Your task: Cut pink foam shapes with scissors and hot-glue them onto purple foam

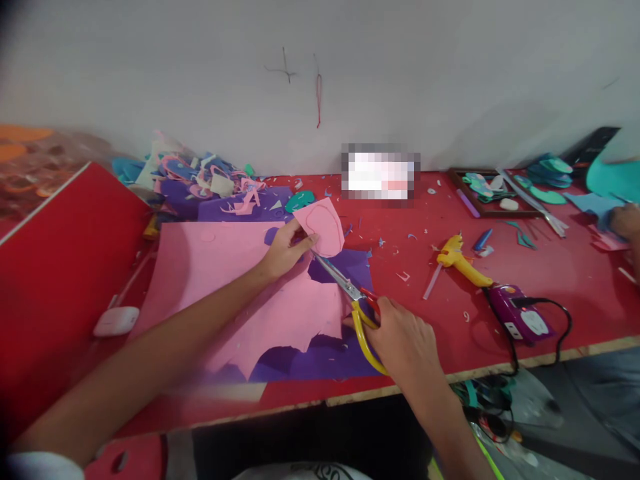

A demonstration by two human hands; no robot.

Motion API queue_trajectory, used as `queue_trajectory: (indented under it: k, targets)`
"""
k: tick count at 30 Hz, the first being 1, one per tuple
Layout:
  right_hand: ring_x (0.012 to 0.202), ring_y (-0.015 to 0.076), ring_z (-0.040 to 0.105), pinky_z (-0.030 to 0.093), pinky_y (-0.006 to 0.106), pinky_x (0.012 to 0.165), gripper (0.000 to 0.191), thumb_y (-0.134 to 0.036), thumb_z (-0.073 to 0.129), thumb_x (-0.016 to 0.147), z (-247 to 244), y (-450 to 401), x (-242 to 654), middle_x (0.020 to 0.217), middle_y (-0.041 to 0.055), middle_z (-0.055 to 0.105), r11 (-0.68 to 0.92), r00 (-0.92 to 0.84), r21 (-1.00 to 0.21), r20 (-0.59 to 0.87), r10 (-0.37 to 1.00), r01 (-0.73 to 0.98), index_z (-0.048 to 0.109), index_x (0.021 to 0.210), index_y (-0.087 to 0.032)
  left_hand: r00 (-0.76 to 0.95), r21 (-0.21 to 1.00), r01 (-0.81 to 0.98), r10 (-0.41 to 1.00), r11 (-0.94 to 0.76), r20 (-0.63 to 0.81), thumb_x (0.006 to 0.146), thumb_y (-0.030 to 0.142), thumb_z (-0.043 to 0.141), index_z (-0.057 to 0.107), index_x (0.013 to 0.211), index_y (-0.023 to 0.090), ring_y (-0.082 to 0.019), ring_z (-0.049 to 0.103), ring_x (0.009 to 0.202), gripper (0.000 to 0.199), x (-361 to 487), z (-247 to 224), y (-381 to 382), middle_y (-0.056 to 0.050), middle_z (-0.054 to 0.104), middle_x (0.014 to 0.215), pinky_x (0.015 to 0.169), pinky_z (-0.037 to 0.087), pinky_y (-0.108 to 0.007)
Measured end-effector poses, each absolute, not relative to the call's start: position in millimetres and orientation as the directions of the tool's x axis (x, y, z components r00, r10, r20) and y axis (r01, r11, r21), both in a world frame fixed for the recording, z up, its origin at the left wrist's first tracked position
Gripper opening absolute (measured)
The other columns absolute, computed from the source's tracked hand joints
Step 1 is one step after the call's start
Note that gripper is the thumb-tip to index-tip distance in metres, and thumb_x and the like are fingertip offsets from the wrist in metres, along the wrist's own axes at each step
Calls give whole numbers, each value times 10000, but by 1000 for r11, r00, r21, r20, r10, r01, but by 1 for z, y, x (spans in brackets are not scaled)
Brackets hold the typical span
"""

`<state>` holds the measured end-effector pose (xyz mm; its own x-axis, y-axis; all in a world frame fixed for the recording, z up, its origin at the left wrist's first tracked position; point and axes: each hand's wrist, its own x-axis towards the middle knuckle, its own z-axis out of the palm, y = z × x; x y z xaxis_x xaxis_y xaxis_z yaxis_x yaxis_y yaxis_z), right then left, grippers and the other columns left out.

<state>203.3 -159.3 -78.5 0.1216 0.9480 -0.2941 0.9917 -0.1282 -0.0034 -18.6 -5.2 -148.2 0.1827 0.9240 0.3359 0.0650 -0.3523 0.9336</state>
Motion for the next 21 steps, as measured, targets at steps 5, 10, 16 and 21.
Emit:
queue_trajectory:
  k: [5,10,16,21]
  targets:
    - [851,359,774,426,342,630,476,-679,548,940,-80,-159,208,858,147,790,-125,122,8,-284,951,992,701,976,-231,192,932,88,924,-352,331,875,354,706,642,948,183,-195,626,841,196,-19,-149,-5,-50,676,892,820,521,-349]
    - [828,345,771,424,339,632,464,-658,549,949,-82,-160,212,845,148,791,-117,110,-9,-282,953,993,728,1016,-234,169,940,74,933,-333,317,876,364,704,631,913,175,-173,611,763,206,-19,-147,-7,-39,662,835,747,509,-324]
    - [812,327,767,367,315,599,404,-614,569,942,-84,-159,222,846,133,788,-136,131,4,-290,948,991,711,962,-237,115,960,52,957,-274,266,850,392,730,642,910,169,-166,613,731,248,-18,-144,-7,-36,670,806,686,497,-301]
    - [877,347,763,364,325,604,417,-623,496,975,-88,-159,229,861,121,771,-110,108,10,-285,952,994,626,965,-228,107,957,-26,951,-289,290,830,430,745,629,945,174,-163,615,730,304,-19,-142,-4,-26,671,820,695,513,-302]
